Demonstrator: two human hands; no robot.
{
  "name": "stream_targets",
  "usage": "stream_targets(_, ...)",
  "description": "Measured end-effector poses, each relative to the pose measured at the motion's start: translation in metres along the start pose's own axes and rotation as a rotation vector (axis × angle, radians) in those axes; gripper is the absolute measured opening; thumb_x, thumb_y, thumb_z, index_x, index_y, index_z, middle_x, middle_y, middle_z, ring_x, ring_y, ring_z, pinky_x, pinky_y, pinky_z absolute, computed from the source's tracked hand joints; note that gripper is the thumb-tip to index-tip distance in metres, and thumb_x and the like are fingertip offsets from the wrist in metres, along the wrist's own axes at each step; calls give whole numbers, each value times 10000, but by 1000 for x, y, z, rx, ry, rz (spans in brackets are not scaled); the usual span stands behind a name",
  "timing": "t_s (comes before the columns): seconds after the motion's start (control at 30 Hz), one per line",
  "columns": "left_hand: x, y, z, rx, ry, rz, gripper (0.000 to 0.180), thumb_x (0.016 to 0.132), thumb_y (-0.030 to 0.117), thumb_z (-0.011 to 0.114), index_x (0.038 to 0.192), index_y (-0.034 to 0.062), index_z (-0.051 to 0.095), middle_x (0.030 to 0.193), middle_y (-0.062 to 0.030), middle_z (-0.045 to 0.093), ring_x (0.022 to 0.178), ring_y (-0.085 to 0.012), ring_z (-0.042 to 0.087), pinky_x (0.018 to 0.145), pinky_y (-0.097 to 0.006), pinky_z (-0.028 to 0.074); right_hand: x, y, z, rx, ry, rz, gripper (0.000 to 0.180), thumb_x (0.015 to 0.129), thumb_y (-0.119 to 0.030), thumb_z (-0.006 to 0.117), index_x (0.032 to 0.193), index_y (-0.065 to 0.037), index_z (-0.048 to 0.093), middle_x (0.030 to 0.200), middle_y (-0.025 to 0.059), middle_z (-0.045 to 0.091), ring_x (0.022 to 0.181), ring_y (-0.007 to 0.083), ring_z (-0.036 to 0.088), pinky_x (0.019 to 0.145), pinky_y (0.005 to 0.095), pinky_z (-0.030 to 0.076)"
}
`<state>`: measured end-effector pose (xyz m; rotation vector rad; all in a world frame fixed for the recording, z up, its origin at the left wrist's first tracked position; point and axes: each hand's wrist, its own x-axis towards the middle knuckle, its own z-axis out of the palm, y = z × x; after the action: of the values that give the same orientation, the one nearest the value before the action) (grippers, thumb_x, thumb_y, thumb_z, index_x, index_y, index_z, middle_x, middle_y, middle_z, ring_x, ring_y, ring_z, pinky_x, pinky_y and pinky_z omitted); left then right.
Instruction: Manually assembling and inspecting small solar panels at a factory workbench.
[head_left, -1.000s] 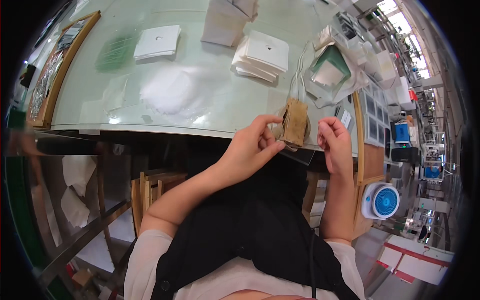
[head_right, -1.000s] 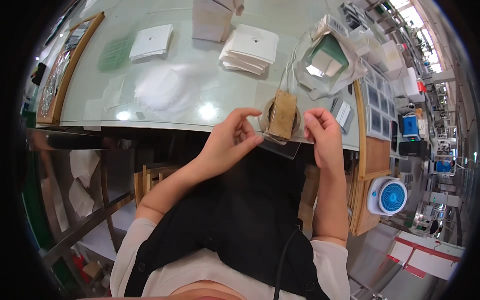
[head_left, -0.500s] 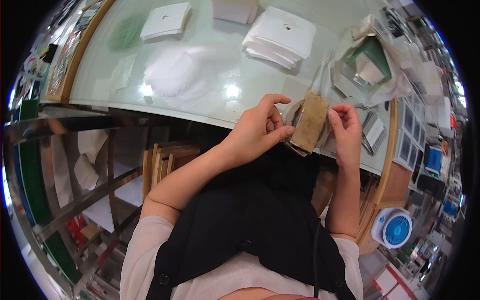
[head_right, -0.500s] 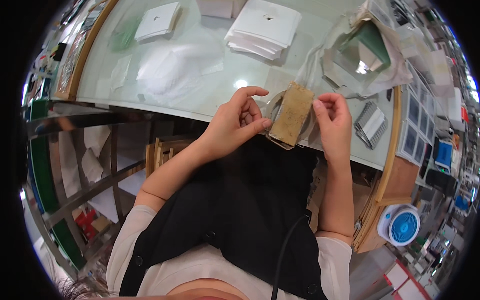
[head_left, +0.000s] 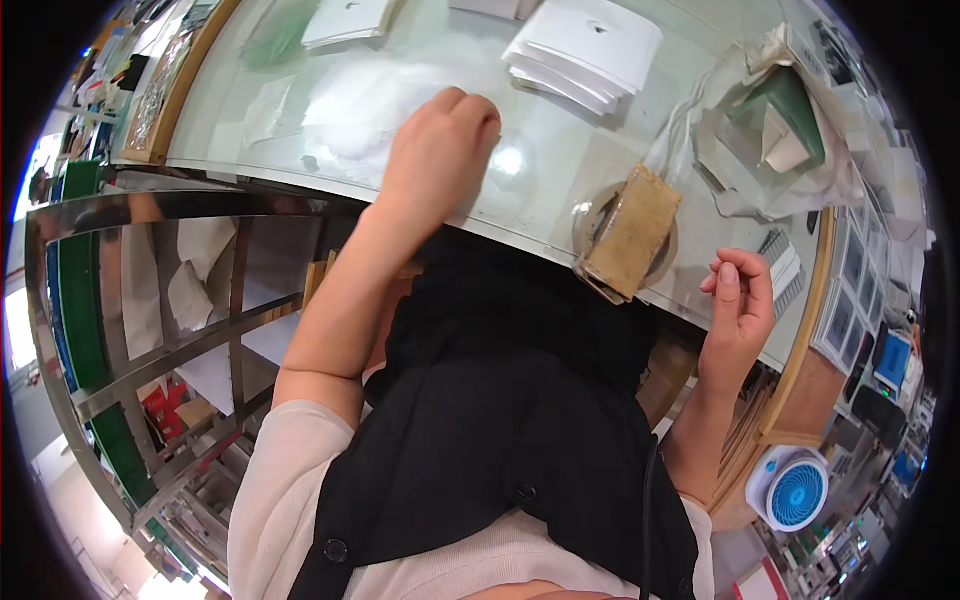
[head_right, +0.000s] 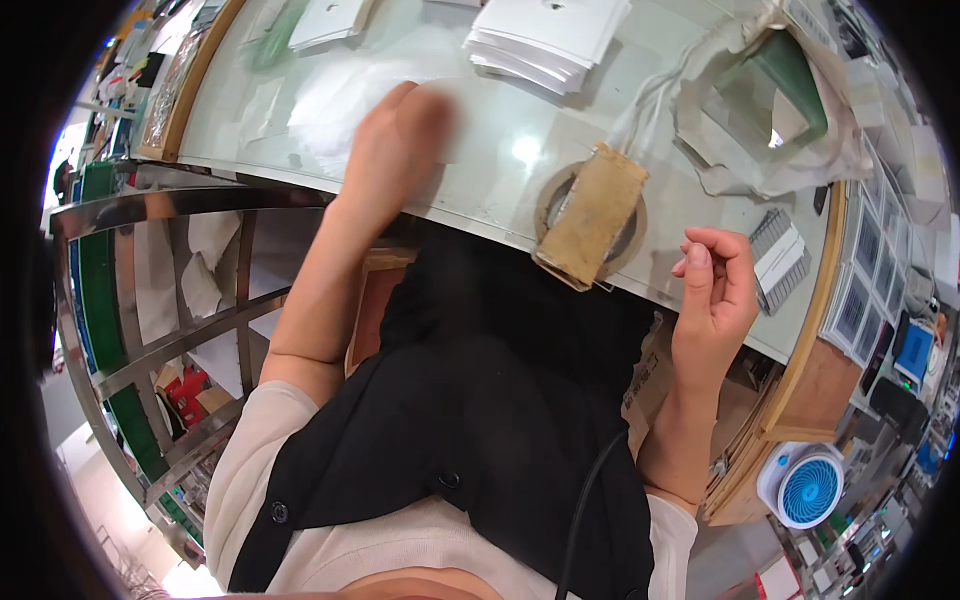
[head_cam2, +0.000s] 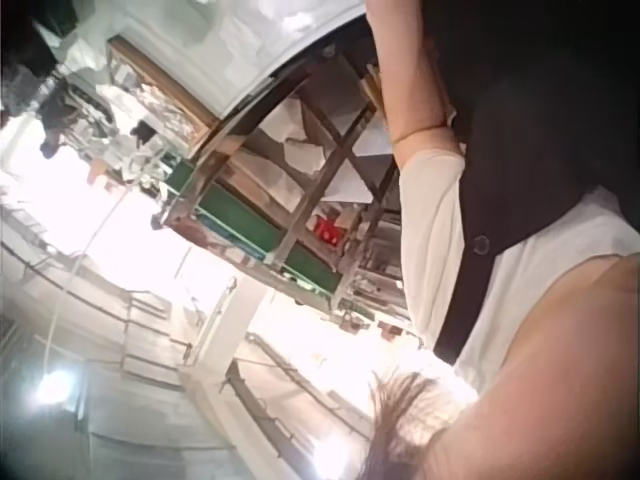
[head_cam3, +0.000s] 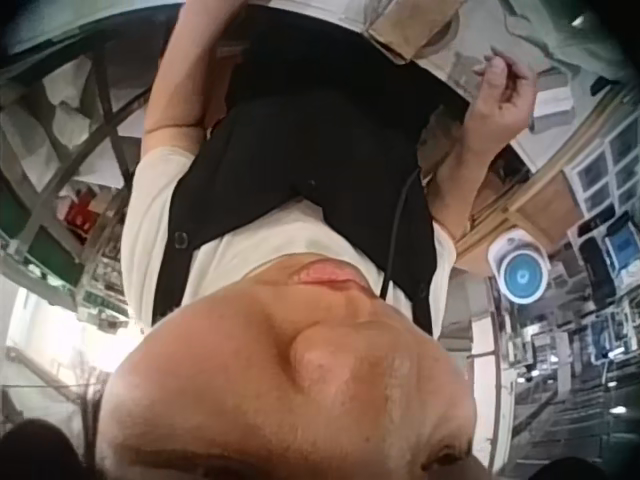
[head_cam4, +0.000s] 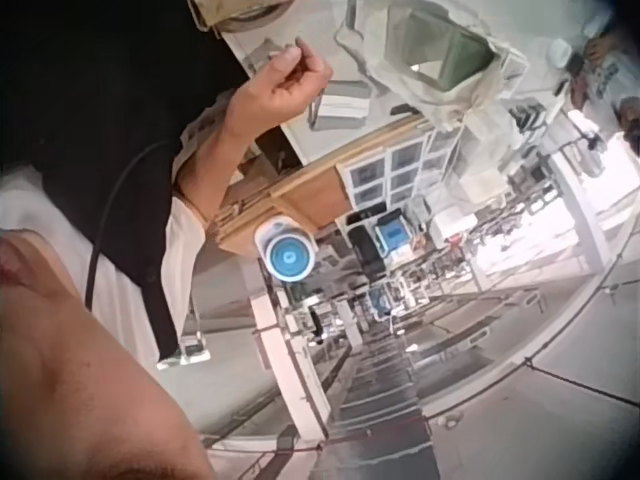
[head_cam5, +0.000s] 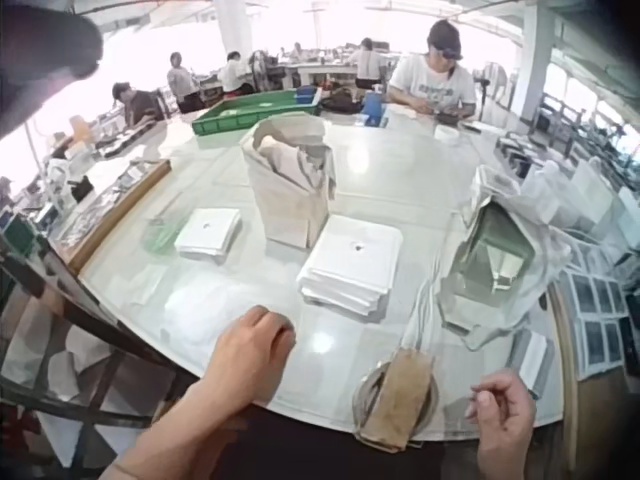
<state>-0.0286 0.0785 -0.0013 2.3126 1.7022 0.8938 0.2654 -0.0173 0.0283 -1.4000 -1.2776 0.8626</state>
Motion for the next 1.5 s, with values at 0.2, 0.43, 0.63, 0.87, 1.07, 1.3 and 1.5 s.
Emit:
stream_targets(0.2,13,16,-33,-753,197,-149,100,885,27,574,982,24,599,824,-64,613,728,-154,635,636,-250,466,-3,-22,-16,43,36,28,151,944,-122,513,1039,-22,573,872,23,566,706,64,493,618,179,363)
stream_targets(0.43,-6,81,-58,-1305,-185,89,195,910,-45,391,995,-30,565,959,-134,542,759,-174,611,656,-253,462,-10,-52,24,376,-279,224,329,992,-233,407,1190,19,482,1045,128,603,839,150,608,613,227,486)
stream_targets(0.63,-20,99,-61,-1350,-446,268,212,727,-94,677,902,25,665,889,-54,588,833,-158,587,711,-274,482,-12,-46,28,1121,-547,658,500,989,-326,408,1323,45,363,1142,149,566,962,197,608,753,305,536)
stream_targets(0.87,-36,111,-41,-1454,-413,395,65,814,54,690,878,47,690,856,-87,598,719,-188,600,612,-265,485,-22,-42,23,734,-531,262,266,919,-220,559,1075,-11,505,1112,147,534,964,196,559,856,302,436)
stream_targets(1.07,-35,89,-31,-799,-326,171,196,804,-5,666,987,13,596,860,-54,594,703,-136,578,613,-251,472,-21,-16,-25,756,-309,311,133,907,-145,540,868,-42,465,861,97,492,729,136,490,679,242,413)
stream_targets(1.3,-43,69,2,-983,-434,-422,243,856,29,643,1054,10,504,835,-11,561,696,-54,520,623,-183,444,-18,-7,-24,437,-354,372,156,861,-159,514,751,-70,447,670,10,389,567,62,335,552,200,302)
stream_targets(1.5,-43,74,3,-1254,-433,-505,239,859,34,644,1040,18,490,835,-21,573,691,-63,553,603,-181,454,-27,3,-5,211,-461,511,179,949,-202,497,901,-33,534,640,-49,418,560,24,358,501,175,266)
